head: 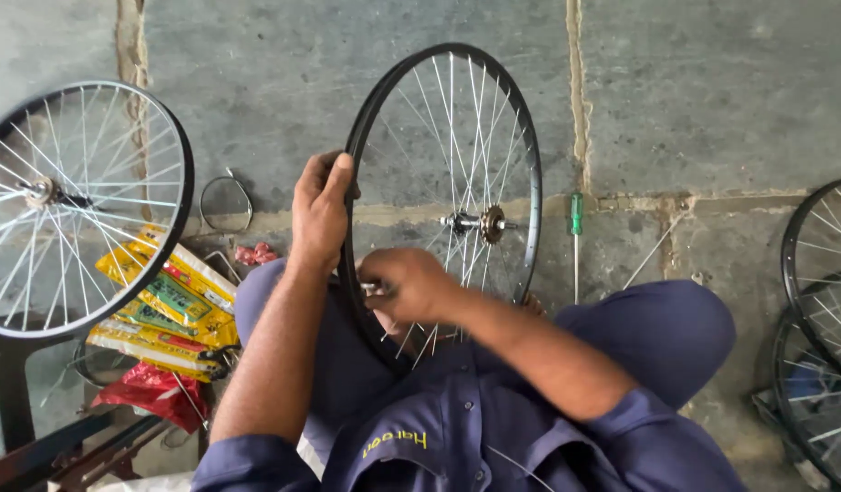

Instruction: The person tightens the spokes on a bicycle wheel rim by turning the spoke nipples using a tool by hand.

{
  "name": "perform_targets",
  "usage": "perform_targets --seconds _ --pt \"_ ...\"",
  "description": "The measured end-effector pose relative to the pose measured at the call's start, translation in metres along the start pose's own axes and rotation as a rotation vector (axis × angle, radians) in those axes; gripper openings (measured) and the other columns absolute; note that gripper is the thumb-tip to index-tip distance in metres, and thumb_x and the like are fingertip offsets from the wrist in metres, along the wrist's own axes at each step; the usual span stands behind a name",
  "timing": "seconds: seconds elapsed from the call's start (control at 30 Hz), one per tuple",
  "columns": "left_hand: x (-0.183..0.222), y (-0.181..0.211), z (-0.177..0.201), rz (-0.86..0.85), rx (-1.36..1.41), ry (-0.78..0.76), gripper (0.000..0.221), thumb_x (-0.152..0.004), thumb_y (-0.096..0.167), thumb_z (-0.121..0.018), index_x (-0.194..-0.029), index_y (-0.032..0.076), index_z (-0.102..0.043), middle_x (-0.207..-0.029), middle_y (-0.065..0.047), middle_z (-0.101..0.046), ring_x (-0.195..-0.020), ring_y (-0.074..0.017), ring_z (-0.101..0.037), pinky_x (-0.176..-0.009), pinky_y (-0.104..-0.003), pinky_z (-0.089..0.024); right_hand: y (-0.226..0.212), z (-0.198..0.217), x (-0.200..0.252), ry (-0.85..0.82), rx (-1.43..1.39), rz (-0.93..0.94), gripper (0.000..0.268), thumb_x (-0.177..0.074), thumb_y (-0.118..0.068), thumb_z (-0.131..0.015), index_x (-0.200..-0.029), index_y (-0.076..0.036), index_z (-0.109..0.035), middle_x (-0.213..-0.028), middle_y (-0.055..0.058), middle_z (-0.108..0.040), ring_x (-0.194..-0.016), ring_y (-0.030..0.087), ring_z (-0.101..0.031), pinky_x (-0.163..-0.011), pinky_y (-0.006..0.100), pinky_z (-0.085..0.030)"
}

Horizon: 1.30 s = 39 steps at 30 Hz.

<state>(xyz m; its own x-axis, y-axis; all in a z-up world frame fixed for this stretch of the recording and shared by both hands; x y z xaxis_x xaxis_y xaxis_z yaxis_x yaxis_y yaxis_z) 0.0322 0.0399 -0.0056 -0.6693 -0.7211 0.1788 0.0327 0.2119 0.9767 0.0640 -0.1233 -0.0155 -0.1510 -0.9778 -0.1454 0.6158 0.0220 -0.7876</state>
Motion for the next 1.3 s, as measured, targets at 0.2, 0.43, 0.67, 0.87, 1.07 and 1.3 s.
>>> perform_targets --seconds 0.2,0.43,0.67,0.87,1.07,1.3 --pt "0.001 0.008 -0.007 -0.037 0.008 -0.023 0.031 -0.105 0.031 -0.061 -0.116 0.001 -0.064 -0.087 0.002 -0.058 -0.079 -0.0082 -0.052 -0.071 -0.026 -0.045 0.026 0.013 -0.029 -0.424 -0.591 -0.101 0.044 -0.091 -0.031 -0.077 -0.125 -0.004 -0.065 -0.112 0.012 -0.073 -0.105 0.034 -0.071 -0.092 0.042 -0.055" --pt "-0.003 -0.007 -0.005 -0.103 0.040 -0.038 0.031 -0.107 0.029 -0.063 -0.115 0.000 -0.065 -0.086 0.001 -0.058 -0.078 -0.0088 -0.054 -0.071 -0.027 -0.048 -0.022 0.008 0.005 0.045 0.286 0.215 0.028 -0.085 -0.024 -0.078 -0.103 -0.005 -0.067 -0.087 0.015 -0.069 -0.082 0.038 -0.069 -0.077 0.052 -0.053" --pt "-0.003 -0.011 -0.006 -0.173 -0.070 -0.057 0.033 -0.104 0.025 -0.071 -0.124 0.000 -0.063 -0.085 0.002 -0.059 -0.078 -0.0075 -0.054 -0.071 -0.027 -0.046 0.003 -0.003 -0.014 -0.165 0.327 0.084 0.026 -0.081 -0.024 -0.076 -0.101 -0.008 -0.073 -0.080 0.009 -0.069 -0.077 0.033 -0.067 -0.067 0.047 -0.050" --pt "-0.002 -0.007 -0.003 -0.226 -0.013 -0.086 0.030 -0.106 0.022 -0.070 -0.123 -0.001 -0.061 -0.090 0.003 -0.059 -0.081 -0.0078 -0.051 -0.073 -0.028 -0.045 0.000 -0.019 -0.006 -0.067 0.219 -0.058 0.030 -0.085 -0.021 -0.072 -0.110 -0.004 -0.072 -0.085 0.008 -0.074 -0.083 0.027 -0.074 -0.075 0.043 -0.054" --pt "0.000 -0.007 -0.005 -0.180 -0.109 -0.058 0.028 -0.106 0.025 -0.071 -0.097 0.001 -0.062 -0.078 0.003 -0.055 -0.072 -0.0069 -0.049 -0.066 -0.029 -0.042 0.017 0.009 -0.020 -0.430 -0.690 -0.276 0.035 -0.085 -0.020 -0.078 -0.115 -0.006 -0.068 -0.100 0.008 -0.074 -0.093 0.020 -0.070 -0.084 0.035 -0.053" --pt "-0.009 -0.020 0.000 -0.171 -0.136 -0.034 0.033 -0.103 0.022 -0.071 -0.081 0.001 -0.059 -0.070 0.004 -0.054 -0.065 -0.0062 -0.047 -0.059 -0.030 -0.037 -0.030 0.009 -0.007 0.317 0.228 0.232 0.020 -0.077 -0.004 -0.075 -0.089 -0.004 -0.060 -0.093 0.012 -0.067 -0.084 0.034 -0.067 -0.077 0.045 -0.053"
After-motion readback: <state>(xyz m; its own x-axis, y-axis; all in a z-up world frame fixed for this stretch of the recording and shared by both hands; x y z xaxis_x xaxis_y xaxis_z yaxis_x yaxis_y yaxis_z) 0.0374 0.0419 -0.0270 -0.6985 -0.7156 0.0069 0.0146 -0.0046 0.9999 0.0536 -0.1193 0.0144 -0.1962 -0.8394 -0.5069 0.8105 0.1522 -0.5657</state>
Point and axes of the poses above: each hand's wrist, its own x-axis away from the middle knuckle, its own z-axis out of the back of the hand, y = z × x, the point moved 5 cm from there along -x, towards the middle knuckle
